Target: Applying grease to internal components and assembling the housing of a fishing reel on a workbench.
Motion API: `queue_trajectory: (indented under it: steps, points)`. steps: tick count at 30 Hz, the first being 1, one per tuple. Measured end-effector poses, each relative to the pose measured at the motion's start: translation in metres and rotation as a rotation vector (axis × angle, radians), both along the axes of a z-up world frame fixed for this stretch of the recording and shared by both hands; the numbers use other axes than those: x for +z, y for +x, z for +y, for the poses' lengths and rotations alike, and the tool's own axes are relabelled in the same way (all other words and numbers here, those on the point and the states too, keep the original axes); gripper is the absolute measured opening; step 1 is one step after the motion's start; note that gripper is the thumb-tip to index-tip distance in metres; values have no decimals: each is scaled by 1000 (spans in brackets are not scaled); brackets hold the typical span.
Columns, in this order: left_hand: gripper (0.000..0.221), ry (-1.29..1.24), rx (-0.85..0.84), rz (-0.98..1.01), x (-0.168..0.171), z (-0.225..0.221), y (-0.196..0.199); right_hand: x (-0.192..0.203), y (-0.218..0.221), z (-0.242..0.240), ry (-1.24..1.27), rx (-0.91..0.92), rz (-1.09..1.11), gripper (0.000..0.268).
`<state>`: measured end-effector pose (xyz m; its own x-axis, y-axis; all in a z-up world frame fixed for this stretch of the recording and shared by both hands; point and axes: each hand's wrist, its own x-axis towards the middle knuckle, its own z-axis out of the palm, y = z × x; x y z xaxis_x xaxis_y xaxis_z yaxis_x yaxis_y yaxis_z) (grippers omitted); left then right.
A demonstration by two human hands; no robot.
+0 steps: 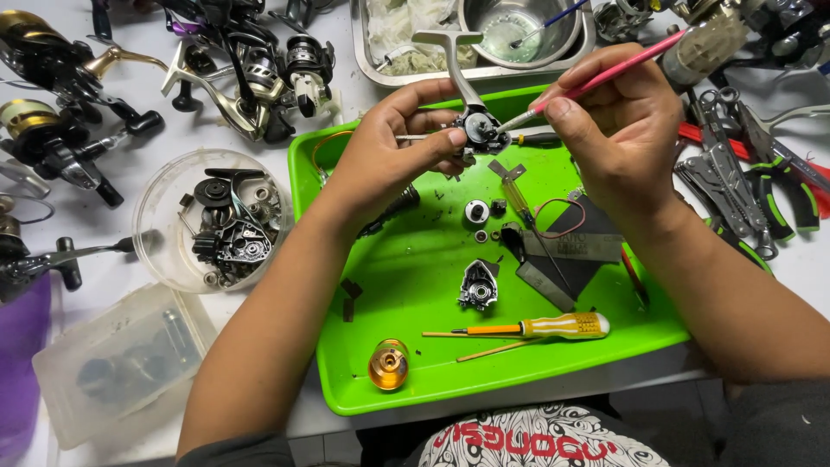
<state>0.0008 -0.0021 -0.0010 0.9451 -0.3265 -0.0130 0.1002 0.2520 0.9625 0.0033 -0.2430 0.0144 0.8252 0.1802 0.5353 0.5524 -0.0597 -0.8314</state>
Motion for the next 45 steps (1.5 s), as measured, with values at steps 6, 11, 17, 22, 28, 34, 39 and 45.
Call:
queue_trajectory:
  steps: [6, 11, 17, 22, 28, 34, 39, 45]
  points:
    - [55, 42, 10, 33, 4, 0, -1, -4, 4, -1, 13, -41, -32, 15]
    - [55, 25, 3, 35, 4, 0, -1, 1, 0, 0, -36, -14, -23, 15]
    - [54, 28, 6, 33, 4, 0, -1, -1, 2, 1, -29, -62, -60, 13]
    - [54, 24, -3, 23, 5, 0, -1, 3, -2, 1, -66, -36, -31, 15]
    - [54, 2, -30, 20, 1, 1, 0, -2, 2, 1, -6, -56, -24, 15]
    - [54, 6, -29, 14, 1, 1, 0, 4, -3, 1, -80, -40, -27, 15]
    - [53, -13, -53, -12, -4, 2, 1, 0, 1, 1, -7, -10, -23, 15]
    - [52, -31, -82, -33, -3, 2, 1, 1, 2, 1, 0, -6, 5, 15]
